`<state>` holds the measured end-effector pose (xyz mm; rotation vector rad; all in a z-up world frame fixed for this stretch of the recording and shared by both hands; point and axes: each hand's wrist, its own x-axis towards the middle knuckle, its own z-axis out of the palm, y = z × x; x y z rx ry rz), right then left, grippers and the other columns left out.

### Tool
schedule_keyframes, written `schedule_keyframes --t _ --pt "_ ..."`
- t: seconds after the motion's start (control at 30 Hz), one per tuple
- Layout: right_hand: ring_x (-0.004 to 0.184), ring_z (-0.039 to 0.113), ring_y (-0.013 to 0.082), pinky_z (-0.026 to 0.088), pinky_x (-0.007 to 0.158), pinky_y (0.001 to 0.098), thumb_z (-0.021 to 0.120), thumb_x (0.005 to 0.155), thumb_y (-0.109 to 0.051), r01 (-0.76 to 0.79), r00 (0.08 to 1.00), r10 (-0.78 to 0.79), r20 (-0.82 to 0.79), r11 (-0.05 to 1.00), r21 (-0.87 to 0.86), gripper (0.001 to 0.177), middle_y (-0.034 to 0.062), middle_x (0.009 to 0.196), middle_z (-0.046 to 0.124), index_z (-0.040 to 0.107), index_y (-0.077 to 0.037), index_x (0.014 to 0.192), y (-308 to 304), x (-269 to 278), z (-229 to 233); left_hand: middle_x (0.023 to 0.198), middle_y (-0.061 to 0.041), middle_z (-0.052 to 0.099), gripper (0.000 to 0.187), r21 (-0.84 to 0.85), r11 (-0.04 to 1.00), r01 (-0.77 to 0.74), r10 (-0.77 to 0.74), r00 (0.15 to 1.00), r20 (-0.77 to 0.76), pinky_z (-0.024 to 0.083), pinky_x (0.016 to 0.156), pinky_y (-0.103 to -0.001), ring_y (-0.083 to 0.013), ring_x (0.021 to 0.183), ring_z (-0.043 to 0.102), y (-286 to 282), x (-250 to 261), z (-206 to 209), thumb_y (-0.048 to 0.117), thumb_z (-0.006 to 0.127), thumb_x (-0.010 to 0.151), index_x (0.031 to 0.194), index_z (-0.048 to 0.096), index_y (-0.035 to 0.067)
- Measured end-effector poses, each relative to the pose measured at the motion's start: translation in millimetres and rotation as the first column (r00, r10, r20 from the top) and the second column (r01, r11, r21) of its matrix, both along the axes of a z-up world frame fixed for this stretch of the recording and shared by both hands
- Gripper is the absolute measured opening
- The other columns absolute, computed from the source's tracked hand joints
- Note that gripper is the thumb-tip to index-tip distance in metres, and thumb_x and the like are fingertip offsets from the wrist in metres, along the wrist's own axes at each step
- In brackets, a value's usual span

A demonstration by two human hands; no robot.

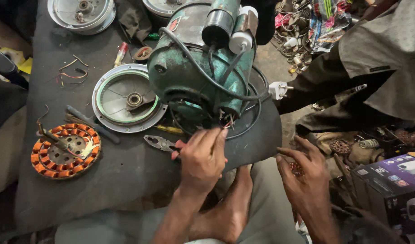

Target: The person repairs an electric motor by stripping wire insulation, twisting wires together, and wrapping the connections with electrical tape. The person uses pliers to strip the wires and hands to twist and tape them.

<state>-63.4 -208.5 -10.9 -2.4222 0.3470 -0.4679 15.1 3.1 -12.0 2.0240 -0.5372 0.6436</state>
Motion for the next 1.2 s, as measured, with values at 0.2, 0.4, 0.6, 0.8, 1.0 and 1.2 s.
schedule_keyframes --t 0.2,0.4,0.6,0.8,1.0,1.2 --pt "0.127 0.061 0.0317 0.062 0.078 0.0375 0.073 0.085 -0.016 -0.004 0.999 0.001 0.037 0.997 0.081 0.023 0.0167 0.143 0.057 0.077 -0.012 0.108 15 -2 15 0.087 -0.006 0.068 0.02 -0.911 -0.02 -0.412 -0.972 0.221 -0.079 0.045 0.051 -0.016 -0.0113 0.075 0.064 -6 8 -20 0.018 0.064 0.108 0.109 0.07 -0.001" --pt "0.126 0.061 0.0299 0.057 0.089 0.0376 0.076 0.087 -0.013 -0.027 0.995 0.026 0.093 1.0 0.001 0.023 0.0169 0.14 0.061 0.078 -0.01 0.11 14 1 20 0.092 -0.007 0.071 0.037 -0.837 0.516 -0.182 -0.725 0.428 -0.54 0.049 0.042 -0.023 -0.0115 0.073 0.067 2 -7 -14 0.027 0.062 0.097 0.118 0.071 -0.002" --pt "0.094 0.069 0.017 0.056 0.081 0.0306 0.068 0.095 -0.012 -0.105 0.987 0.073 0.146 0.969 0.222 0.026 0.0109 0.11 0.071 0.074 -0.006 0.119 33 6 16 0.089 -0.009 0.069 0.033 -0.684 0.718 -0.127 -0.487 0.61 -0.625 0.055 0.044 -0.029 -0.0155 0.06 0.068 15 -3 9 0.019 0.063 0.094 0.122 0.067 0.001" --pt "0.064 0.066 0.0131 0.054 0.059 0.0279 0.058 0.102 -0.023 -0.061 0.983 0.168 -0.069 0.662 0.747 0.031 0.0089 0.074 0.072 0.074 -0.003 0.12 57 17 11 0.093 -0.01 0.071 0.03 -0.706 0.707 -0.054 -0.506 0.658 -0.557 0.061 0.054 -0.028 -0.0092 0.058 0.058 8 8 24 0.02 0.065 0.099 0.117 0.071 -0.003" --pt "0.069 0.064 0.0138 0.054 0.064 0.0286 0.056 0.102 -0.033 0.048 0.965 0.26 0.022 -0.258 0.965 0.034 0.0057 0.084 0.069 0.069 -0.004 0.115 83 46 -6 0.083 -0.005 0.075 0.025 -0.572 0.817 -0.069 -0.37 0.699 -0.612 0.055 0.048 -0.025 -0.0046 0.063 0.064 11 3 49 0.021 0.074 0.092 0.101 0.075 -0.003" --pt "0.07 0.057 0.0078 0.05 0.067 0.0238 0.055 0.107 -0.03 0.034 0.952 0.232 0.202 -0.731 0.682 0.03 0.0003 0.083 0.062 0.068 -0.003 0.107 97 54 -26 0.067 -0.003 0.074 0.025 -0.422 0.89 -0.174 -0.184 0.709 -0.68 0.053 0.044 -0.023 -0.0045 0.053 0.065 6 11 59 0.023 0.071 0.092 0.086 0.072 -0.001"
